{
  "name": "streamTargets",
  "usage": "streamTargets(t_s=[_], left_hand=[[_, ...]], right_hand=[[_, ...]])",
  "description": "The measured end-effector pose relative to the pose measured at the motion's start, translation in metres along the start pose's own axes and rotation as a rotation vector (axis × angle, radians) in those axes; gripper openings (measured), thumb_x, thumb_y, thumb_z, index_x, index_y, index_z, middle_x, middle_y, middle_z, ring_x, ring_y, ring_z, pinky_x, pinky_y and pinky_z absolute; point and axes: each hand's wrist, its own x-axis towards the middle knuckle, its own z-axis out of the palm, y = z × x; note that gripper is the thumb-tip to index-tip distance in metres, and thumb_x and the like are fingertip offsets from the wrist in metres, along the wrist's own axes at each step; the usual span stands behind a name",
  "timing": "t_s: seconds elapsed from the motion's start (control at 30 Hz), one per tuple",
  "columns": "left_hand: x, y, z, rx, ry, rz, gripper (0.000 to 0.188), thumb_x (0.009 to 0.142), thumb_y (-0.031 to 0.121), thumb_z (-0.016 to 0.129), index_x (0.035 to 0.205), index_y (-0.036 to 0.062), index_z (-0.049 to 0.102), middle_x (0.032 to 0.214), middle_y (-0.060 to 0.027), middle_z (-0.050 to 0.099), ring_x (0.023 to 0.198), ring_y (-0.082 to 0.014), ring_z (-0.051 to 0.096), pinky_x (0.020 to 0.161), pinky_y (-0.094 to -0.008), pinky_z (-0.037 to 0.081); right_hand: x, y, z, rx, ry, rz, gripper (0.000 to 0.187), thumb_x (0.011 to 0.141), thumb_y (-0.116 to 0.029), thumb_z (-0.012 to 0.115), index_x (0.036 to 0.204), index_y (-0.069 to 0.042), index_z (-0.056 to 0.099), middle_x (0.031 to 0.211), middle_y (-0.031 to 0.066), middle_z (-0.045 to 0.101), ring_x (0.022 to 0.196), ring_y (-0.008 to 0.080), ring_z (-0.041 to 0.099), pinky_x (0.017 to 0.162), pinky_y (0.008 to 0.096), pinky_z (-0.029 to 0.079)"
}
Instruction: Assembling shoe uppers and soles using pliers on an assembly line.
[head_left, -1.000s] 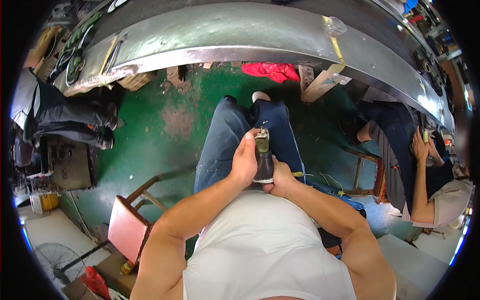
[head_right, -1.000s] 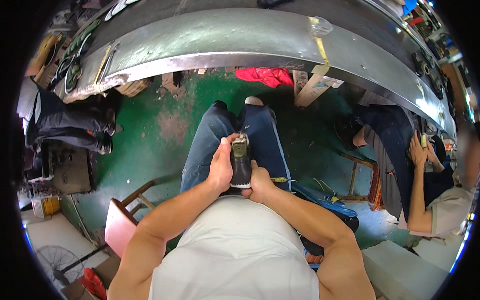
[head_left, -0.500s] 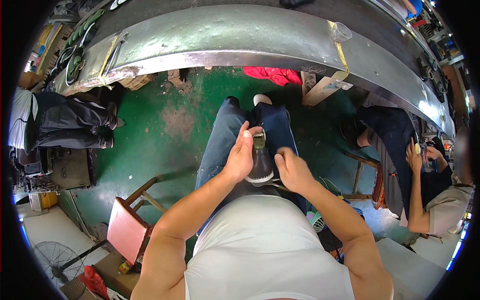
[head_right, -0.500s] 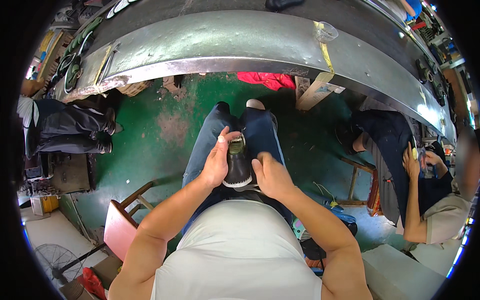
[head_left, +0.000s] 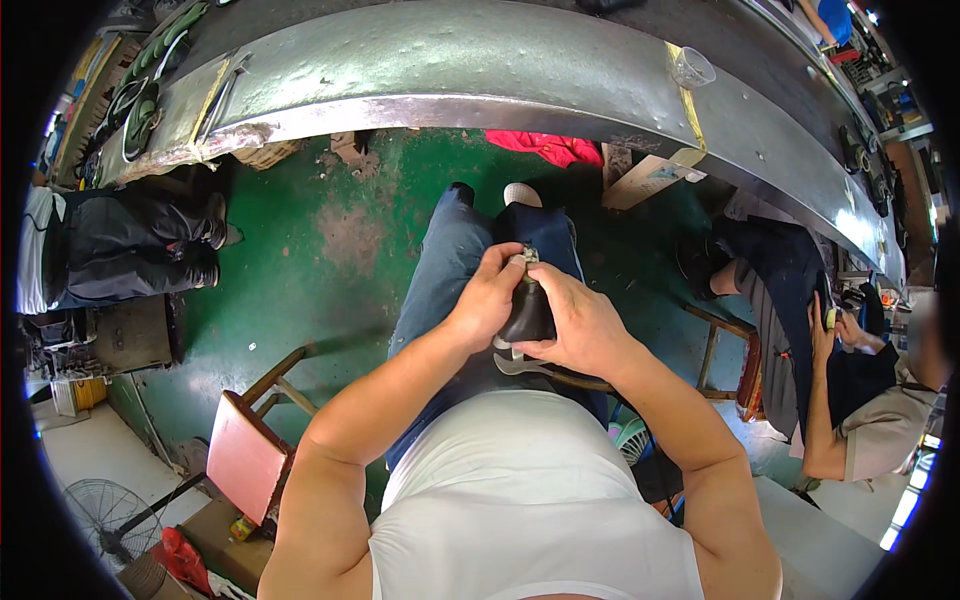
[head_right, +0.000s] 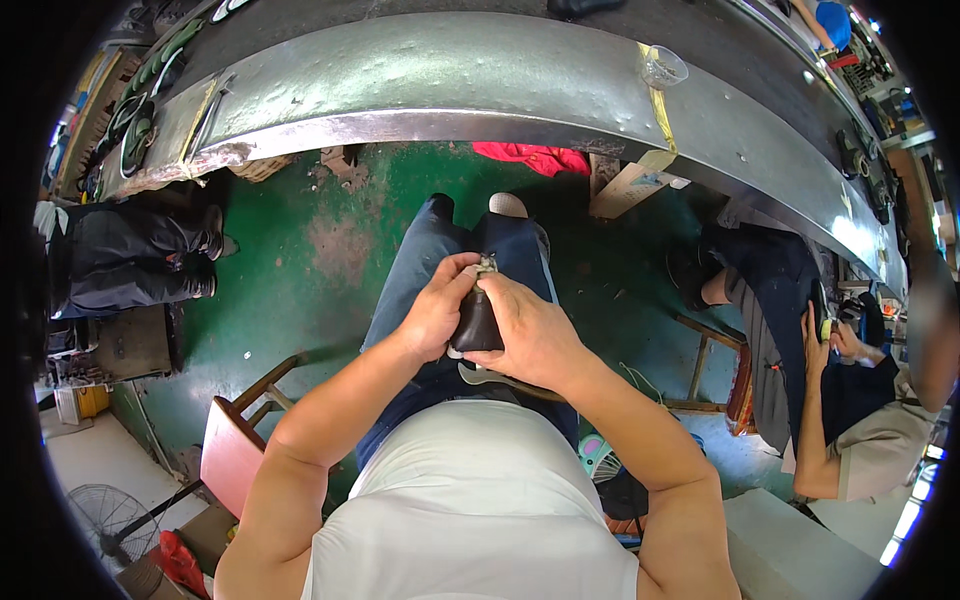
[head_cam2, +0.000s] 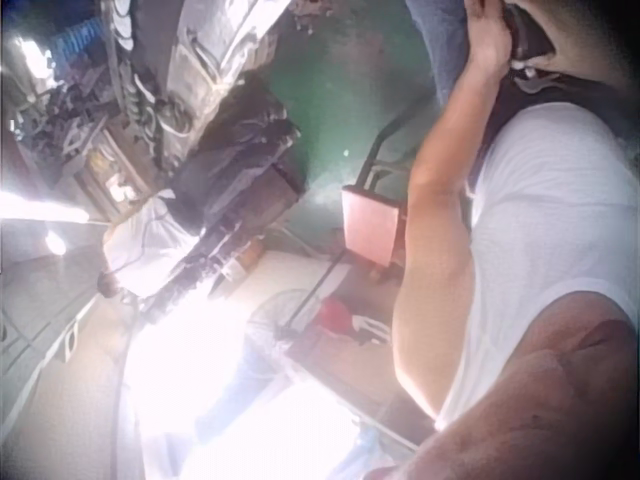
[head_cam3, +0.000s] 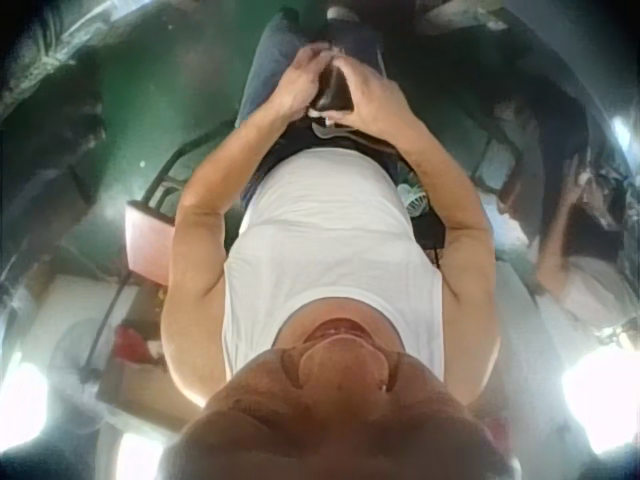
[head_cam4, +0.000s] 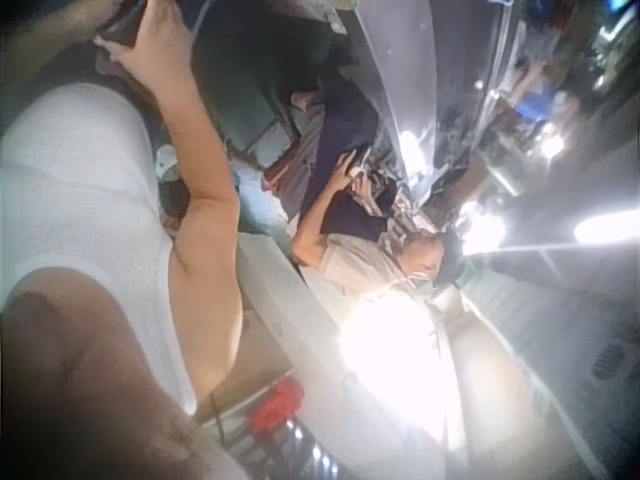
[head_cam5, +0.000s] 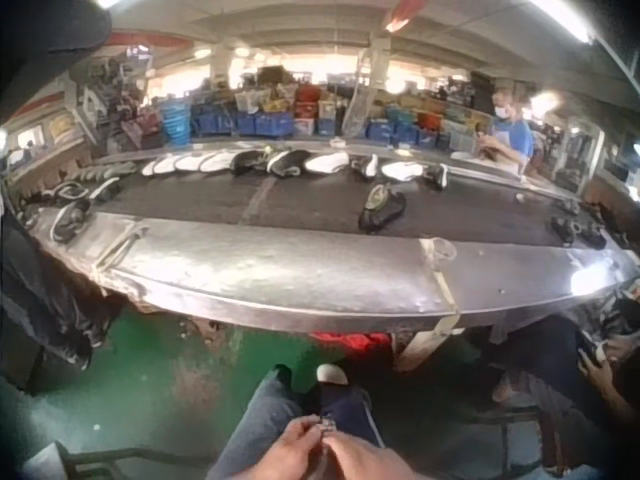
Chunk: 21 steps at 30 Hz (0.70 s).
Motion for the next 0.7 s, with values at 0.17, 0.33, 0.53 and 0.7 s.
streamTargets(t_s=[0.17, 0.33, 0.53, 0.7], left_hand=[[0.009, 0.012, -0.033, 0.089, 0.009, -0.129, 0.045, 0.097, 0.035, 0.063, 0.12, -0.0027, 0.059, 0.134, -0.0211, 0.053, 0.118, -0.0244, 0.055, 0.099, -0.0341, 0.043], [0.009, 0.017, -0.03, 0.529, -0.023, 0.139, 0.036, 0.096, 0.035, 0.064, 0.093, -0.001, 0.068, 0.144, -0.0318, 0.045, 0.13, -0.0368, 0.052, 0.106, -0.0404, 0.041], [0.015, 0.031, -0.029, 1.112, -0.088, 0.485, 0.021, 0.094, 0.02, 0.065, 0.099, -0.0007, 0.063, 0.131, -0.0244, 0.056, 0.113, -0.0387, 0.06, 0.092, -0.0441, 0.049], [0.02, 0.051, -0.03, 0.852, -0.237, 0.224, 0.031, 0.093, 0.017, 0.068, 0.116, -0.002, 0.058, 0.083, -0.0106, 0.069, 0.075, -0.0186, 0.067, 0.07, -0.0342, 0.054]], right_hand=[[-0.004, -0.006, 0.002, -0.031, 0.015, 0.06, 0.087, 0.068, -0.023, 0.086, 0.135, 0.004, 0.038, 0.135, 0.0237, 0.053, 0.119, 0.0376, 0.059, 0.092, 0.0422, 0.055], [-0.011, -0.007, 0.01, -0.027, 0.026, 0.022, 0.089, 0.067, -0.019, 0.085, 0.137, 0.004, 0.036, 0.137, 0.0249, 0.05, 0.12, 0.0378, 0.059, 0.09, 0.0414, 0.056], [-0.013, -0.011, 0.012, -0.118, 0.059, -0.016, 0.087, 0.063, -0.012, 0.086, 0.133, 0.003, 0.037, 0.137, 0.0212, 0.051, 0.118, 0.0379, 0.059, 0.085, 0.0398, 0.057], [-0.019, -0.01, 0.017, -0.087, 0.06, 0.012, 0.082, 0.065, -0.013, 0.085, 0.131, 0.003, 0.039, 0.138, 0.0215, 0.051, 0.119, 0.0373, 0.06, 0.089, 0.0401, 0.056]])
